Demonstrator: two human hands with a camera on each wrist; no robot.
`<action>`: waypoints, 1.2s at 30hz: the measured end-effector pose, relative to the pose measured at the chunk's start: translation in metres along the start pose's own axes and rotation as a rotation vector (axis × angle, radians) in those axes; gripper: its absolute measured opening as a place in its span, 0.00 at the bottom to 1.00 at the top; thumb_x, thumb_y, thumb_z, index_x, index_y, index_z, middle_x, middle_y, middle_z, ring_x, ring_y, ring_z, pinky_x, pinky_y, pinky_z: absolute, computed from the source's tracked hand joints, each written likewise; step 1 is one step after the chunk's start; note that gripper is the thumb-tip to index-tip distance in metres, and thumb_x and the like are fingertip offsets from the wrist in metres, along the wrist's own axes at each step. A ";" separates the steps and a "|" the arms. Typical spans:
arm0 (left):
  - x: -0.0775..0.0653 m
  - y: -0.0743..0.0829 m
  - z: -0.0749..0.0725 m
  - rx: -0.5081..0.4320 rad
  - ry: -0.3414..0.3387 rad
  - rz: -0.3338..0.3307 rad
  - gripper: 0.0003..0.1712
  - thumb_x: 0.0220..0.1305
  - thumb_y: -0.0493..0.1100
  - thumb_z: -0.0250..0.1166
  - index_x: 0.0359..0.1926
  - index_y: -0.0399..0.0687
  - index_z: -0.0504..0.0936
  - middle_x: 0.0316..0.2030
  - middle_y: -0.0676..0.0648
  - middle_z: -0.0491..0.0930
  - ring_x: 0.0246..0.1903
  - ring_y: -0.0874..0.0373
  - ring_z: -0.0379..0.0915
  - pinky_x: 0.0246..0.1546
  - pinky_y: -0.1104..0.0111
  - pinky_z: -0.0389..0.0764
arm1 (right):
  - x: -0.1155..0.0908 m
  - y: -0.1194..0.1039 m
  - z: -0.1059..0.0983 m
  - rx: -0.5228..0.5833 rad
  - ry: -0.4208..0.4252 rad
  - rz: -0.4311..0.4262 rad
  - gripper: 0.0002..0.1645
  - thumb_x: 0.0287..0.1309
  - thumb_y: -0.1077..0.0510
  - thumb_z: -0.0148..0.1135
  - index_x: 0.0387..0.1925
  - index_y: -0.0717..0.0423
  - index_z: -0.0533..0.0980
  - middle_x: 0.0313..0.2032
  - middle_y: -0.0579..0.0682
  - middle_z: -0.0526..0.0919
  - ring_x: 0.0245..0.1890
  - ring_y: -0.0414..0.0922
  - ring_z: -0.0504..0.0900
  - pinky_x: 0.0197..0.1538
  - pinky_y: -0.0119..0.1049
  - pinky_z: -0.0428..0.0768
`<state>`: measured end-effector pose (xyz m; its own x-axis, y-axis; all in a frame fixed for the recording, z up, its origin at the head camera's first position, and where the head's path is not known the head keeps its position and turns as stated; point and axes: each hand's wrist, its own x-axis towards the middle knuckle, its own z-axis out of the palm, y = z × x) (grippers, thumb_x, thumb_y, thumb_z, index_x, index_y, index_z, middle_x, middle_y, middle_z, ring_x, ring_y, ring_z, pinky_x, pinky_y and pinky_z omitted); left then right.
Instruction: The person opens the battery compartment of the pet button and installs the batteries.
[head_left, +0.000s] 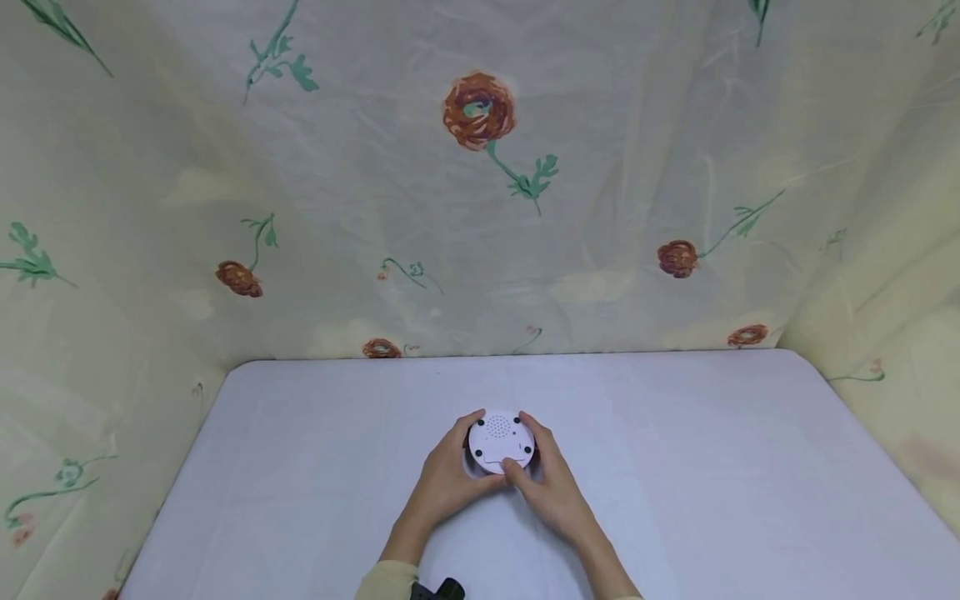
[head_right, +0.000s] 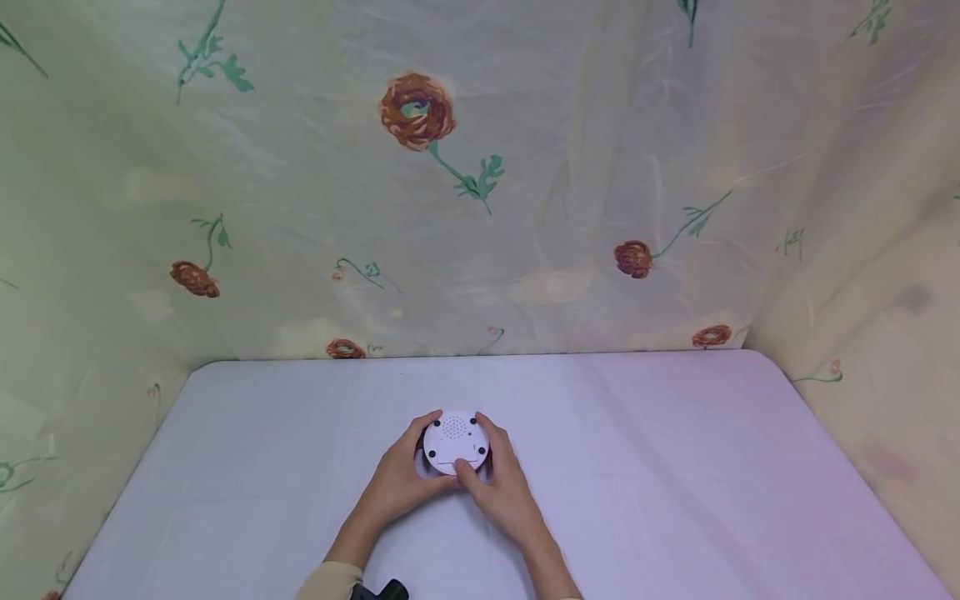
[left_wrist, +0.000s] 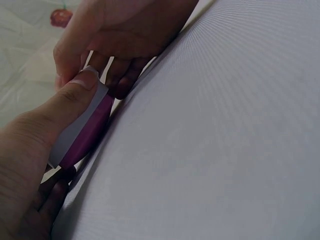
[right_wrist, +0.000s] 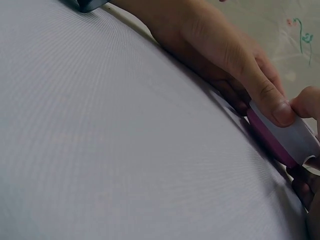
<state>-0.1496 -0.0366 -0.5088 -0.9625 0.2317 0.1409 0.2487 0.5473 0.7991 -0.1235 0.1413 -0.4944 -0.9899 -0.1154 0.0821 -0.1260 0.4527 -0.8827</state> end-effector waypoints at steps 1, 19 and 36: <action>0.000 0.000 0.000 0.002 0.000 0.000 0.55 0.39 0.68 0.73 0.68 0.56 0.62 0.65 0.49 0.68 0.64 0.52 0.65 0.62 0.53 0.69 | 0.000 0.000 0.000 -0.001 0.003 -0.003 0.42 0.59 0.52 0.62 0.71 0.43 0.53 0.70 0.52 0.59 0.72 0.50 0.54 0.73 0.50 0.51; 0.001 -0.001 0.001 0.008 -0.015 0.005 0.57 0.38 0.70 0.72 0.68 0.59 0.60 0.66 0.51 0.67 0.64 0.54 0.65 0.62 0.54 0.70 | 0.001 -0.002 0.001 0.027 0.016 0.002 0.44 0.56 0.57 0.64 0.70 0.44 0.54 0.70 0.53 0.59 0.72 0.51 0.55 0.72 0.51 0.53; 0.000 -0.004 0.000 -0.057 -0.014 -0.022 0.58 0.36 0.72 0.71 0.69 0.70 0.57 0.67 0.55 0.64 0.66 0.55 0.62 0.63 0.52 0.68 | 0.000 0.010 -0.001 0.073 0.040 -0.122 0.38 0.63 0.51 0.58 0.71 0.43 0.54 0.68 0.51 0.64 0.64 0.47 0.68 0.64 0.26 0.64</action>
<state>-0.1504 -0.0390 -0.5117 -0.9660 0.2315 0.1151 0.2206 0.5055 0.8342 -0.1250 0.1466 -0.5025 -0.9696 -0.1297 0.2076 -0.2416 0.3719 -0.8963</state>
